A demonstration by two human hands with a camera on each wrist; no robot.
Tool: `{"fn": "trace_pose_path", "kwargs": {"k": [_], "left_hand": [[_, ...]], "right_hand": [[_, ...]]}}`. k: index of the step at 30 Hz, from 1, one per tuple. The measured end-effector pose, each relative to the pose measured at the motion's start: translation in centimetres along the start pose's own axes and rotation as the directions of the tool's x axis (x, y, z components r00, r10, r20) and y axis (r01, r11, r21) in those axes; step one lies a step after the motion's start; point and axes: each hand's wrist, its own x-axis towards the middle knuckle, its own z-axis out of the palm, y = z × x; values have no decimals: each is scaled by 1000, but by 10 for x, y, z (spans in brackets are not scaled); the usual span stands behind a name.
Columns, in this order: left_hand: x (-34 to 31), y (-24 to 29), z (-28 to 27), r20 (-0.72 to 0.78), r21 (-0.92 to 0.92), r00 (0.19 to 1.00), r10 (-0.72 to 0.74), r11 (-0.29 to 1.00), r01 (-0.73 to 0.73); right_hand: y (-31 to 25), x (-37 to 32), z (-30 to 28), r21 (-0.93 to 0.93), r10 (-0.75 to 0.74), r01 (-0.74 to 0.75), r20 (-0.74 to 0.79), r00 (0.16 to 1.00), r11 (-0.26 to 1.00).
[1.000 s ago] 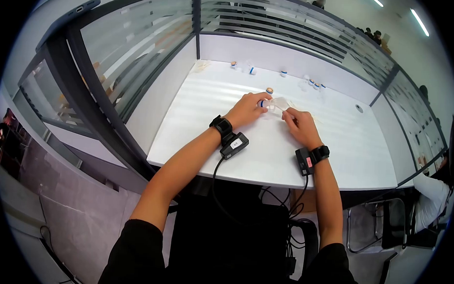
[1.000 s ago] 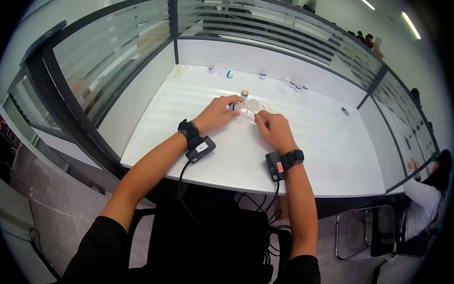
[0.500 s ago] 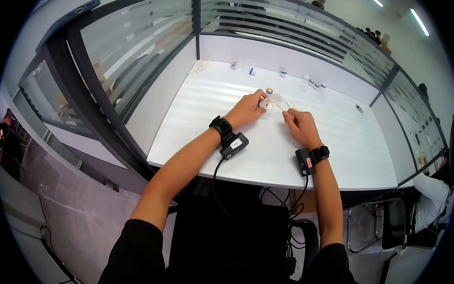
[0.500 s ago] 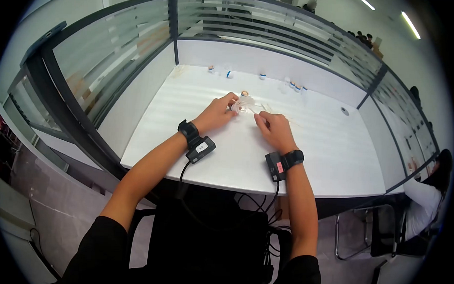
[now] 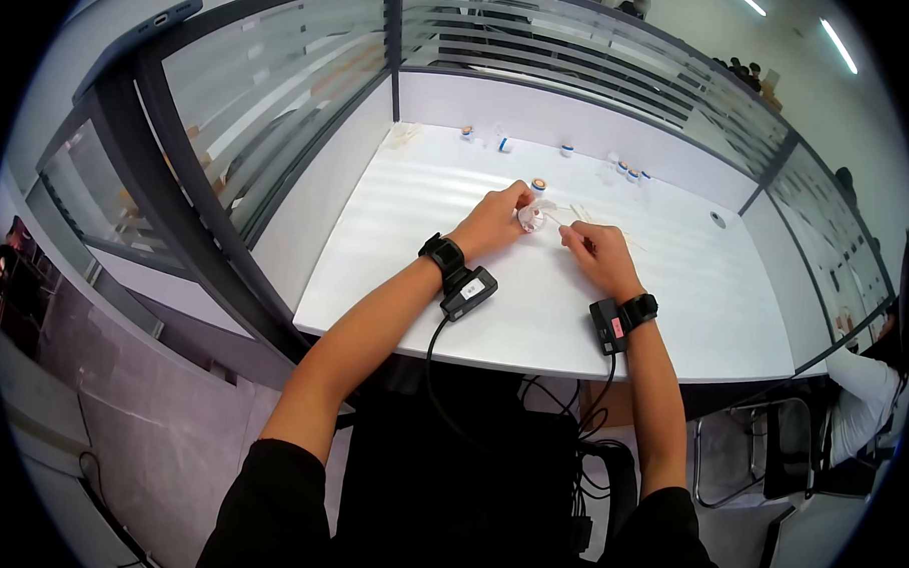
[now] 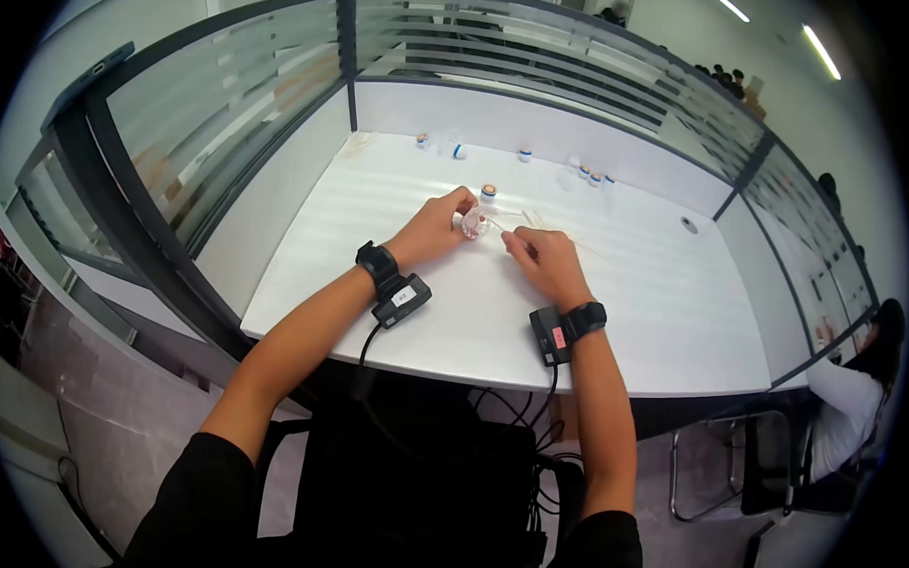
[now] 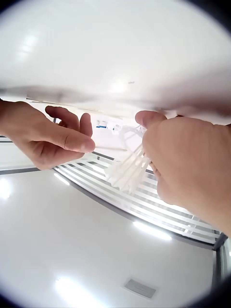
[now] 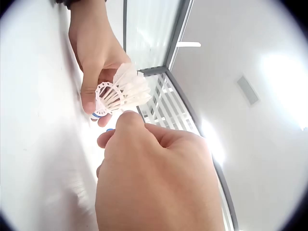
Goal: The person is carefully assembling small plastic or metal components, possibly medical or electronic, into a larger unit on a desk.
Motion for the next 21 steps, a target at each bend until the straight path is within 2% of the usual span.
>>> {"fn": "trace_pose_path", "kwargs": {"k": [4, 8, 13, 16, 21], "left_hand": [[-4, 4, -1, 12, -54, 999, -45, 997, 46], [-2, 2, 0, 17, -39, 1000, 21, 999, -21], [0, 6, -2, -18, -68, 999, 34, 997, -35], [-4, 20, -7, -32, -78, 998, -56, 996, 53], [2, 11, -5, -128, -34, 984, 122, 991, -127]], "right_hand": [[-1, -2, 2, -16, 1, -1, 24, 1000, 1000], [3, -1, 3, 6, -1, 1, 23, 1000, 1000], [-2, -1, 4, 133, 74, -81, 54, 996, 988], [0, -3, 7, 219, 119, -136, 91, 989, 966], [0, 0, 8, 366, 161, -217, 179, 971, 905]]}}
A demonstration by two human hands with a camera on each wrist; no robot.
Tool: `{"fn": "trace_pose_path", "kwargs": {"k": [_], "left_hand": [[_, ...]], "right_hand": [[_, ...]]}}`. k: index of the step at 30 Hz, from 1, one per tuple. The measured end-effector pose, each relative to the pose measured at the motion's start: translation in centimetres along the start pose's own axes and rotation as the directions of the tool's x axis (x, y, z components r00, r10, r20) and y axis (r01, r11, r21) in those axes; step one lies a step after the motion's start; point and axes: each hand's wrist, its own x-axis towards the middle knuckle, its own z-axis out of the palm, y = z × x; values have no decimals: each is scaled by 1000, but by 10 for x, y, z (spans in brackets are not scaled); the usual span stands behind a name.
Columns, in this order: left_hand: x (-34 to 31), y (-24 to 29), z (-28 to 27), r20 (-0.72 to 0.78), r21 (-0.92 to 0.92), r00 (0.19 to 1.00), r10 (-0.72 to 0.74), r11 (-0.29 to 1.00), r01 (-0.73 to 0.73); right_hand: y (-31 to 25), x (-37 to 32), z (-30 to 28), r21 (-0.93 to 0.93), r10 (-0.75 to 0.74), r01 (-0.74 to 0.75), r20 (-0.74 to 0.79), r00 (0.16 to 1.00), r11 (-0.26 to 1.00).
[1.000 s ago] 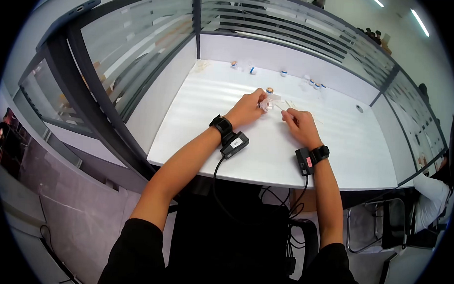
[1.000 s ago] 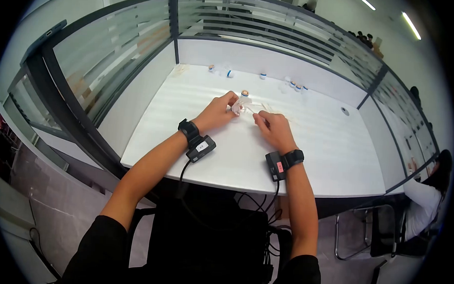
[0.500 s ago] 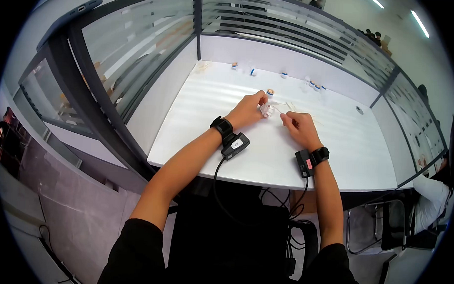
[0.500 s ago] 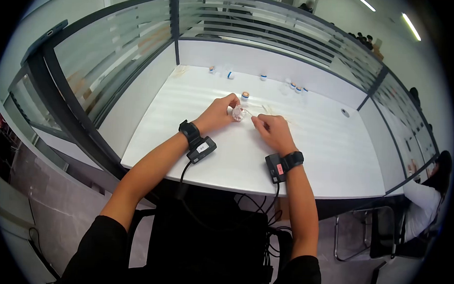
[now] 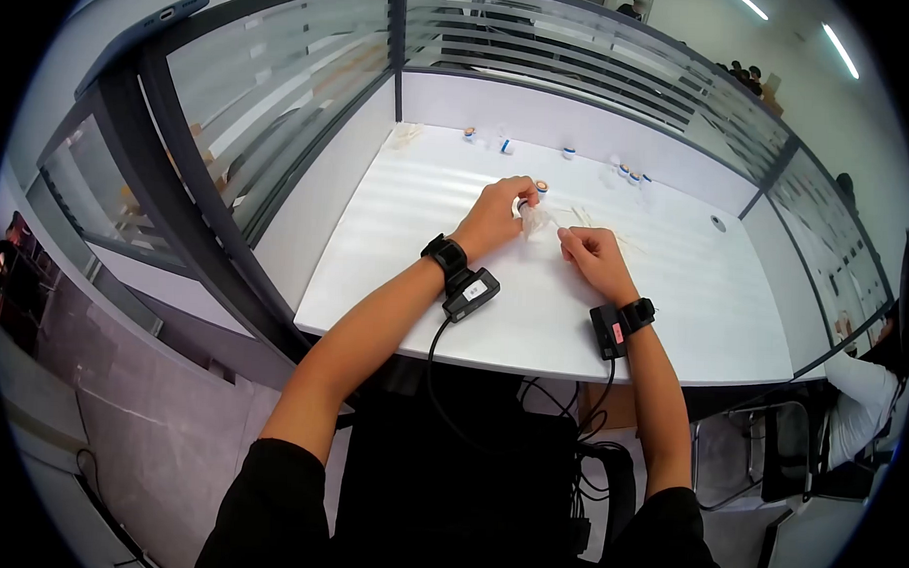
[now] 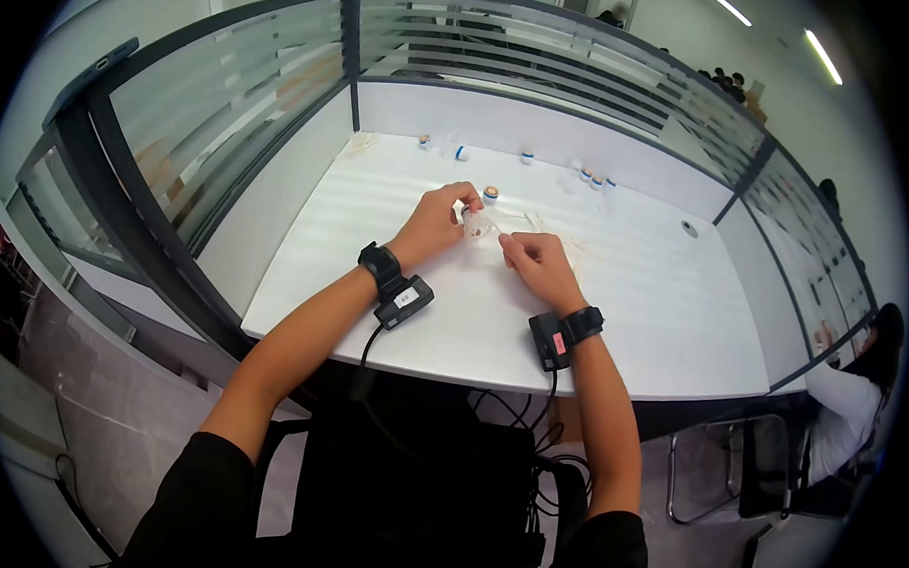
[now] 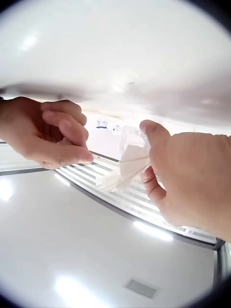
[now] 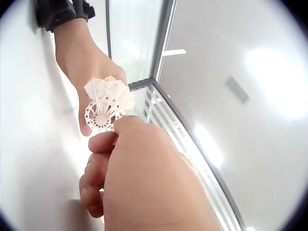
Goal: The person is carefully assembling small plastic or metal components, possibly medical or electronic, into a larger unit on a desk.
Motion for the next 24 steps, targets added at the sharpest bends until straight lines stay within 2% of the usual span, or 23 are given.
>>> {"fn": "trace_pose_path", "kwargs": {"k": [1, 5, 7, 16, 19, 24], "left_hand": [[-2, -3, 1, -24, 13, 999, 45, 999, -44], [2, -13, 2, -42, 89, 997, 69, 994, -66], [2, -10, 2, -40, 80, 999, 33, 996, -30], [2, -7, 1, -93, 104, 987, 130, 987, -121], [3, -6, 0, -35, 111, 999, 41, 993, -37], [2, -4, 2, -20, 67, 999, 40, 997, -39]], "right_hand": [[-3, -1, 0, 30, 20, -20, 9, 1000, 999], [-5, 0, 0, 128, 40, -47, 53, 998, 991], [-5, 1, -1, 123, 44, -52, 66, 997, 991], [1, 3, 0, 167, 64, -82, 108, 992, 983], [1, 4, -2, 165, 65, -83, 107, 992, 983], [5, 5, -1, 175, 77, -90, 81, 994, 980]]}}
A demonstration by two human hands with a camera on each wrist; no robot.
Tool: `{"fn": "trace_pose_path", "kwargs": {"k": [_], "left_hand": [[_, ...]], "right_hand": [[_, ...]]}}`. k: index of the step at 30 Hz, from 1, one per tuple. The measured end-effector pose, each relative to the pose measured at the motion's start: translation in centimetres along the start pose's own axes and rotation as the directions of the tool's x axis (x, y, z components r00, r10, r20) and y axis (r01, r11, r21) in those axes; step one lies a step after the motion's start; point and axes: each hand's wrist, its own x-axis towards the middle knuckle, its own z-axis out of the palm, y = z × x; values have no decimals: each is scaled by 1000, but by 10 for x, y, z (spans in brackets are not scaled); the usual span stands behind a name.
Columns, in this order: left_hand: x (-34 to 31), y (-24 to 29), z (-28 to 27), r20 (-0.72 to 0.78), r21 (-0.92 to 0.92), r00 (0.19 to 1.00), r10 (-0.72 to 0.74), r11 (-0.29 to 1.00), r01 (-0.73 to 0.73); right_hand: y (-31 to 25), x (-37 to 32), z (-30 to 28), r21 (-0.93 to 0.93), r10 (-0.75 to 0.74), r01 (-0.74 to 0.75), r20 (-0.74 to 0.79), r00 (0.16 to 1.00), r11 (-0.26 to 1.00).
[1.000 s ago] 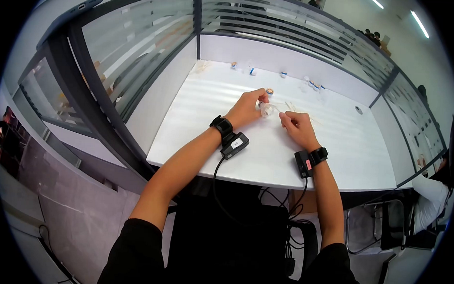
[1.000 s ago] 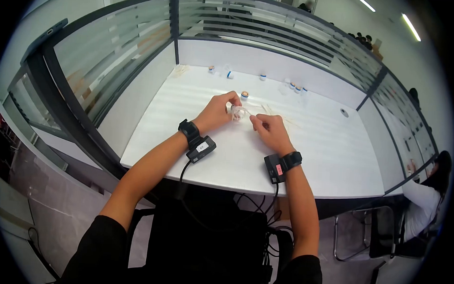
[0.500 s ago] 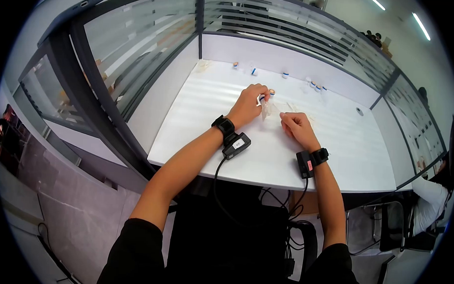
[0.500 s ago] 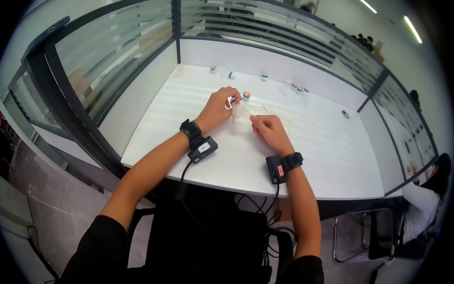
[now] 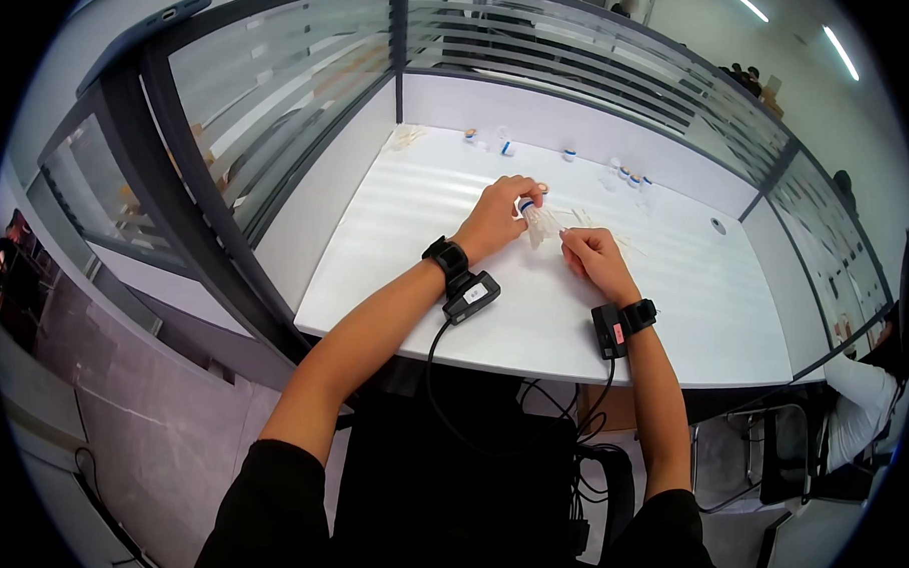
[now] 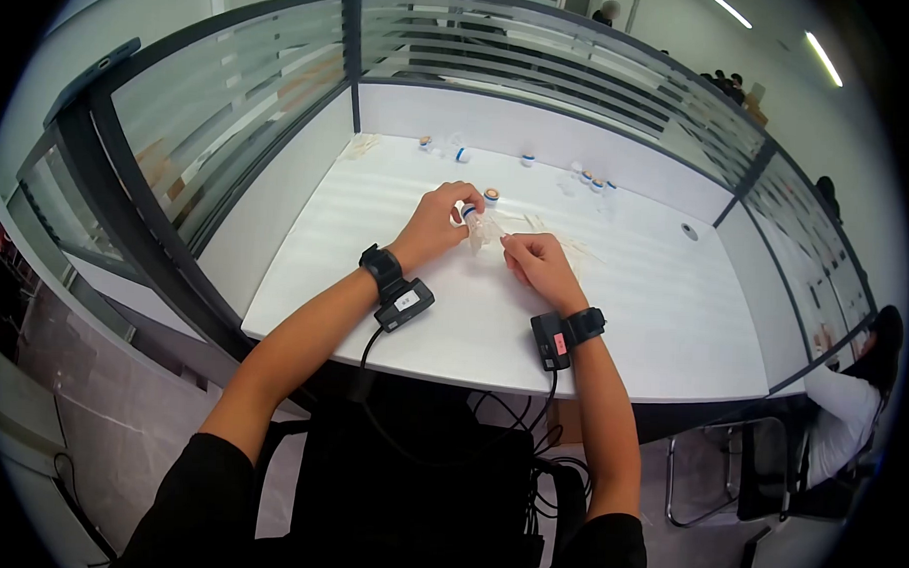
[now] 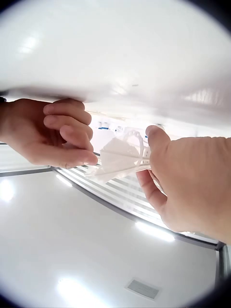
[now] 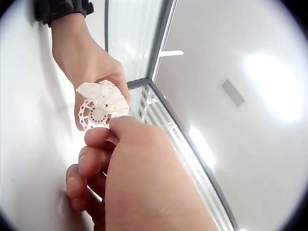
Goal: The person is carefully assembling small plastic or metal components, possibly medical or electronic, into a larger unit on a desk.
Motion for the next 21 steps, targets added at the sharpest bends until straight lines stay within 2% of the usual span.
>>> {"fn": "trace_pose_path", "kwargs": {"k": [13, 19, 21], "left_hand": [[-2, -5, 2, -2, 43, 1000, 0, 999, 0], [-3, -3, 0, -1, 3, 1000, 17, 1000, -17], [-2, -2, 1, 20, 8, 1000, -16, 1000, 16]], "right_hand": [[-3, 0, -1, 5, 11, -11, 16, 1000, 1000], [-2, 0, 1, -7, 15, -15, 18, 1000, 1000], [-2, 0, -2, -20, 11, -11, 11, 1000, 1000]]}}
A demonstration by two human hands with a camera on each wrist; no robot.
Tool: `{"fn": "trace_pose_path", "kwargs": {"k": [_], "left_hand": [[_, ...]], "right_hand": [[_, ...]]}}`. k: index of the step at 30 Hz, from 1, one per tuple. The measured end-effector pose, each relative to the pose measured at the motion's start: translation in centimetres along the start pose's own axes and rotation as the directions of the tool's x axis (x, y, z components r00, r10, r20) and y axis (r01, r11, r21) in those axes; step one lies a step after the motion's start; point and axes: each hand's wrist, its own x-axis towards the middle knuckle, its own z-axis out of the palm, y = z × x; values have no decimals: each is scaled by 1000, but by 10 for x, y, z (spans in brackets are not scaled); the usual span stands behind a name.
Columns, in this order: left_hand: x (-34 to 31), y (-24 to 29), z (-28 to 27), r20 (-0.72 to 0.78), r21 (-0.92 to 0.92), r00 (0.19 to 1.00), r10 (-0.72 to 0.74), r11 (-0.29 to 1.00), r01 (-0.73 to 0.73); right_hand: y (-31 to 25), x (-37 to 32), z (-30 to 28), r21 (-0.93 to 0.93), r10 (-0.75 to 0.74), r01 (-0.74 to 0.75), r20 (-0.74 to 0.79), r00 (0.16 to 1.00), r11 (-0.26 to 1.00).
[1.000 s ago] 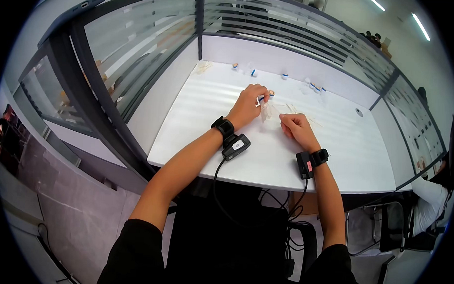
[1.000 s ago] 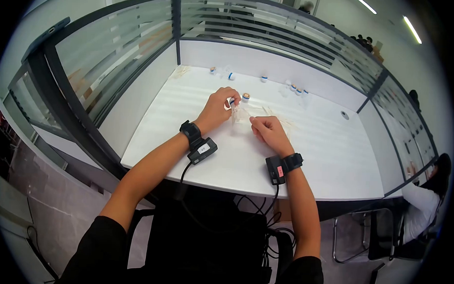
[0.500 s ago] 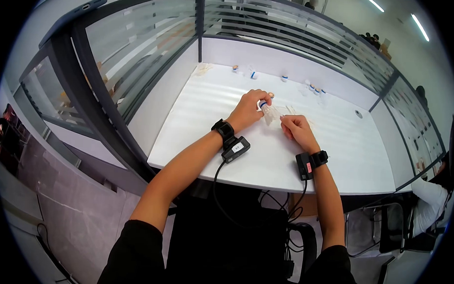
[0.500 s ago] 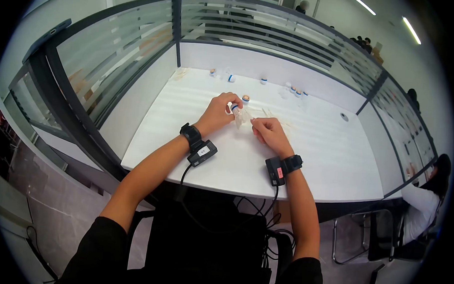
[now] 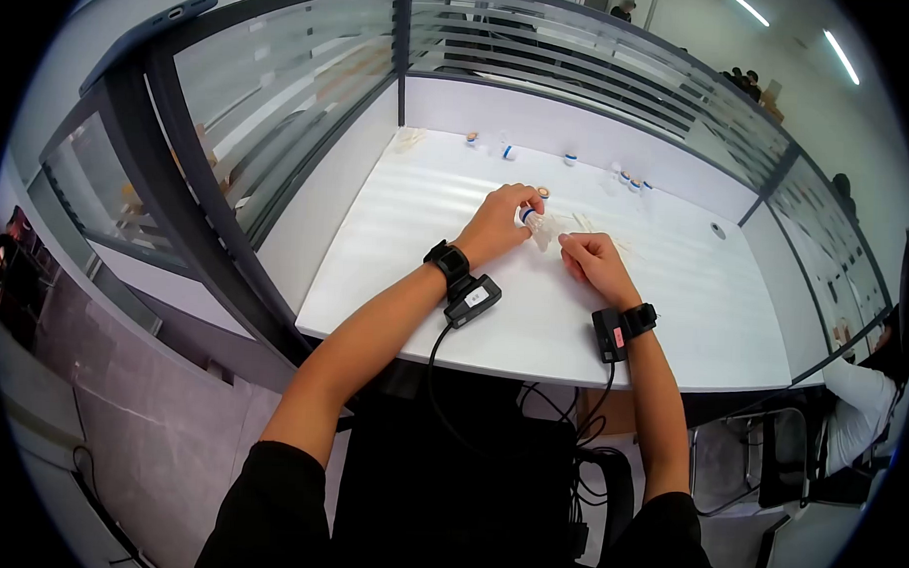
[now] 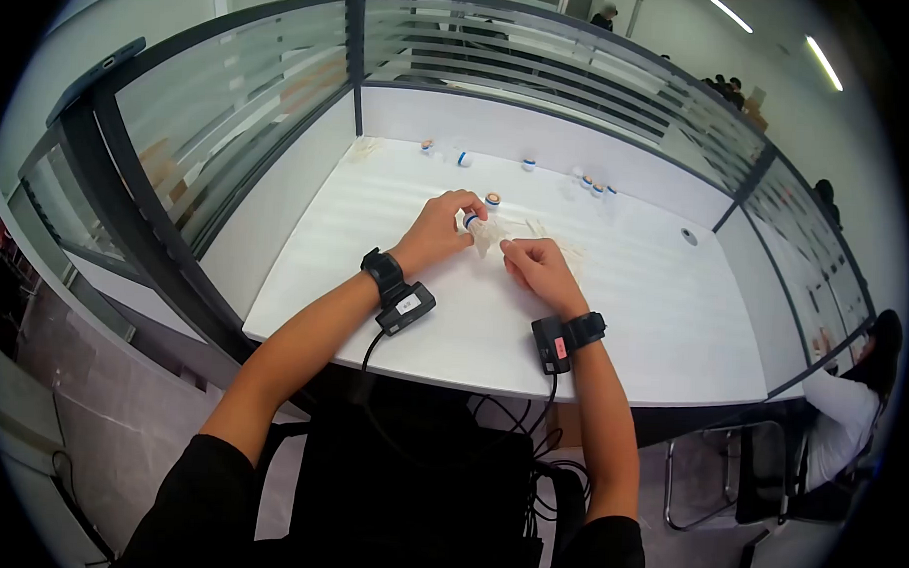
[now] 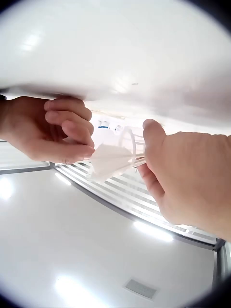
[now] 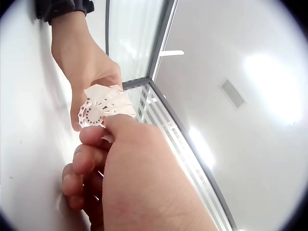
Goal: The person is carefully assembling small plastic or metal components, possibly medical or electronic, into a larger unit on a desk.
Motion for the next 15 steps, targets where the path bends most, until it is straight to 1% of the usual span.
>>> {"fn": "trace_pose_path", "kwargs": {"k": [1, 4, 7, 10, 15], "left_hand": [[-2, 1, 0, 11, 2, 1000, -22, 1000, 22], [-2, 1, 1, -5, 45, 999, 47, 998, -46], [-1, 1, 0, 36, -36, 999, 1, 999, 0], [-4, 4, -1, 69, -4, 997, -35, 999, 35], [-4, 4, -1, 157, -24, 983, -92, 995, 98]], "right_hand": [[0, 0, 0, -3, 0, 0, -6, 1000, 1000], [2, -1, 3, -7, 9, -9, 0, 1000, 1000], [2, 1, 0, -19, 2, -1, 4, 1000, 1000], [2, 0, 3, -15, 18, -18, 4, 1000, 1000], [2, 0, 1, -28, 20, -20, 15, 1000, 999]]}}
